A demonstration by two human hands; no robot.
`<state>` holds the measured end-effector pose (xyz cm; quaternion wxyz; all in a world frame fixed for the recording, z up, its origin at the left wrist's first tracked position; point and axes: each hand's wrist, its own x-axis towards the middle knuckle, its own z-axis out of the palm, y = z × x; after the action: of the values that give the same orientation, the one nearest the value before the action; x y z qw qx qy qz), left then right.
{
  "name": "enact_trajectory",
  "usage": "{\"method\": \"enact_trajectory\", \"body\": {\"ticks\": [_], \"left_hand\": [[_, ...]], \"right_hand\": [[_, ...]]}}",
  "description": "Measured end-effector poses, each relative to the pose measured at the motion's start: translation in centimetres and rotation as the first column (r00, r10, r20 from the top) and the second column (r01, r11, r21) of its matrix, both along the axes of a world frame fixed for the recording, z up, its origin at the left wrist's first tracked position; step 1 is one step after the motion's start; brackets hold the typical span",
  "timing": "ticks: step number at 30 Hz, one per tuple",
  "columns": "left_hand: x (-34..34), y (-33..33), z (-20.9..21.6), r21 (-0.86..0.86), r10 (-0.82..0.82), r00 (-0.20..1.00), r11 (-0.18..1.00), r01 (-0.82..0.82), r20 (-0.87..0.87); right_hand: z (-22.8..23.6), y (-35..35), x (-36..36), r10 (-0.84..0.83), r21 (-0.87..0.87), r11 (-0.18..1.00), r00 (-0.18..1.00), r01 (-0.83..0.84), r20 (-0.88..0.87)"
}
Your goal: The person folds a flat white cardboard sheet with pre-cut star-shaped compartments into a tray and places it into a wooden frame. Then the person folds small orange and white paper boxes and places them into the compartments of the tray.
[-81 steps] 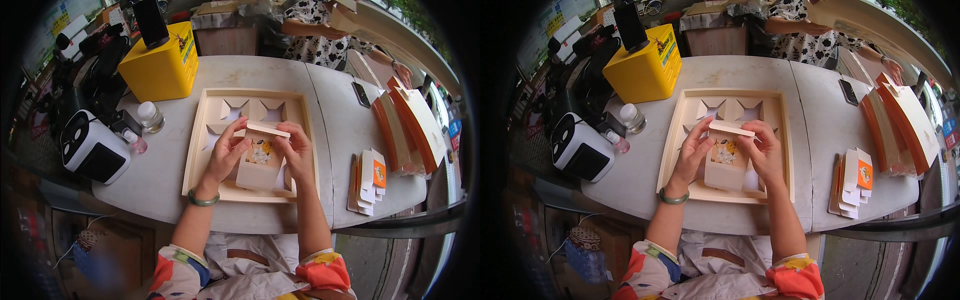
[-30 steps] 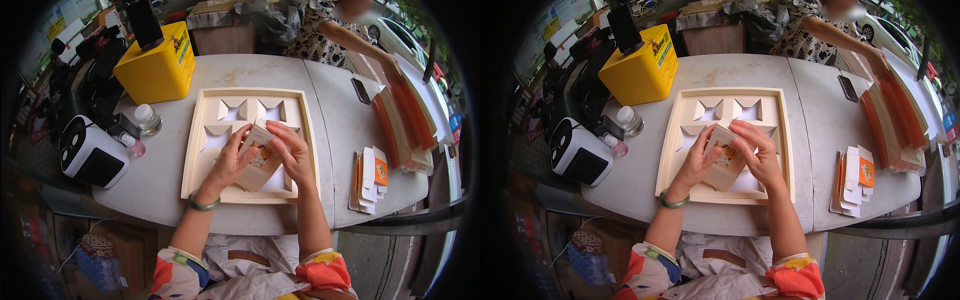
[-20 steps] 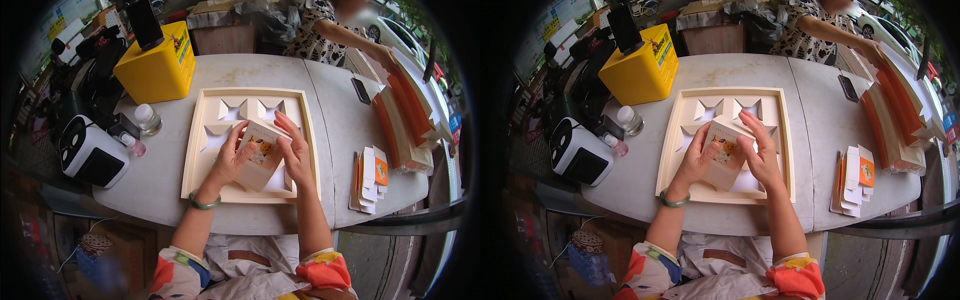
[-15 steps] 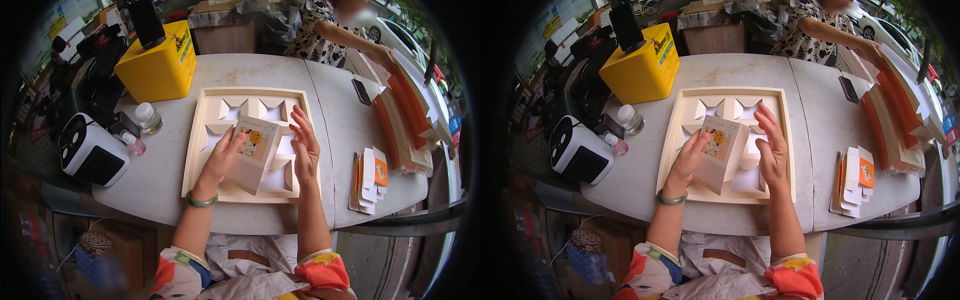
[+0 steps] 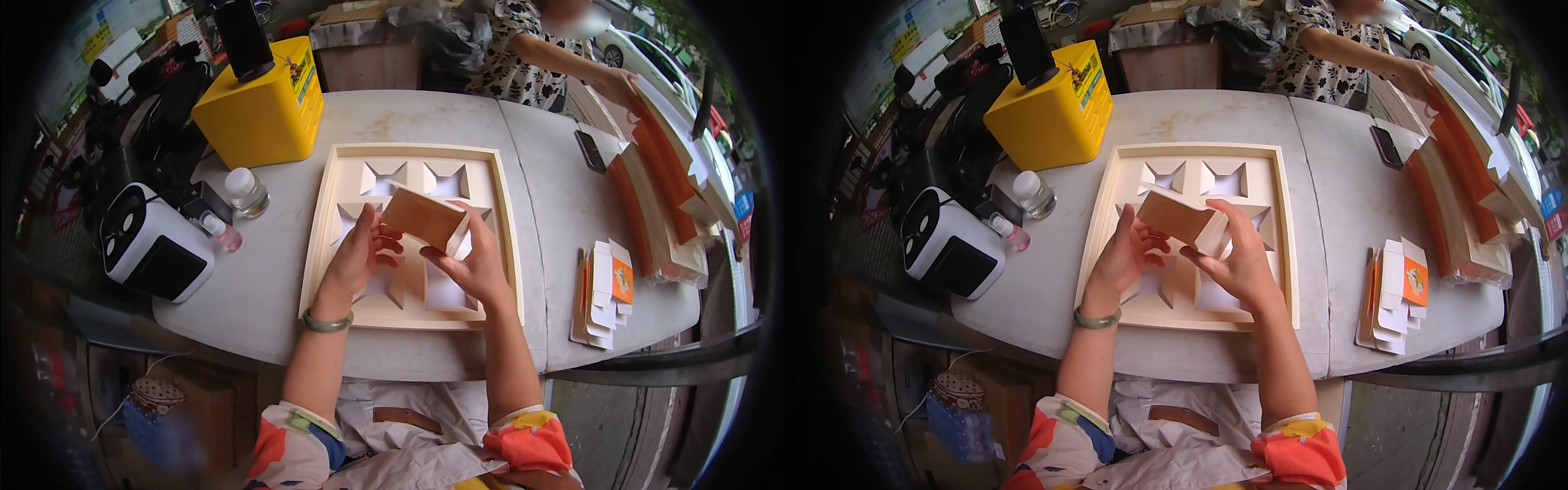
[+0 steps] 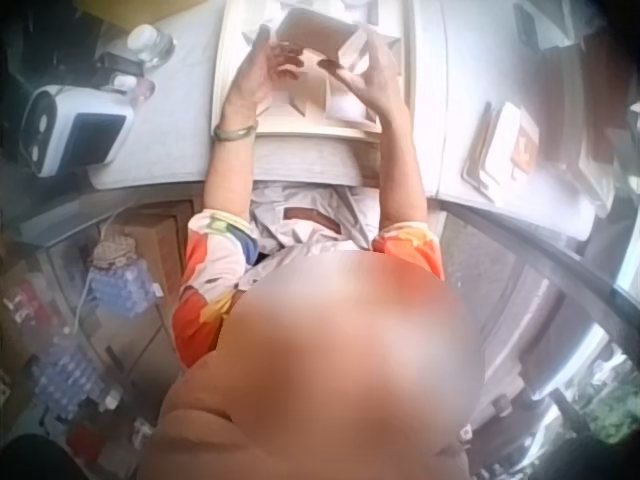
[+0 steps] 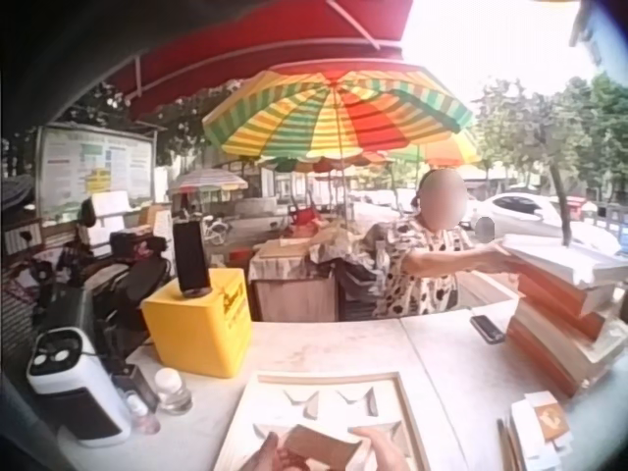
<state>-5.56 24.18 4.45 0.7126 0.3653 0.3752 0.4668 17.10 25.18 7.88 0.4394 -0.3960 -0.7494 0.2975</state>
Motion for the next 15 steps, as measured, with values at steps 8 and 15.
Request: {"method": "enact_trajectory", "body": {"ticks": [8,15], "left_hand": [[3.3,-1.1,1.9,0.598,0.307,0.946,0.779,-0.189,-0.102],[3.2,-1.2,1.2,0.646,0.38,0.908,0.741,-0.184,-0.177]], "right_hand": [[-0.6,-0.4,-0.8,0.076,-0.099,0.989,0.944,-0.114,-0.322],[-0.7,0.0,-0.3,0.146,-0.124,0.973,0.936,-0.194,-0.319]]}}
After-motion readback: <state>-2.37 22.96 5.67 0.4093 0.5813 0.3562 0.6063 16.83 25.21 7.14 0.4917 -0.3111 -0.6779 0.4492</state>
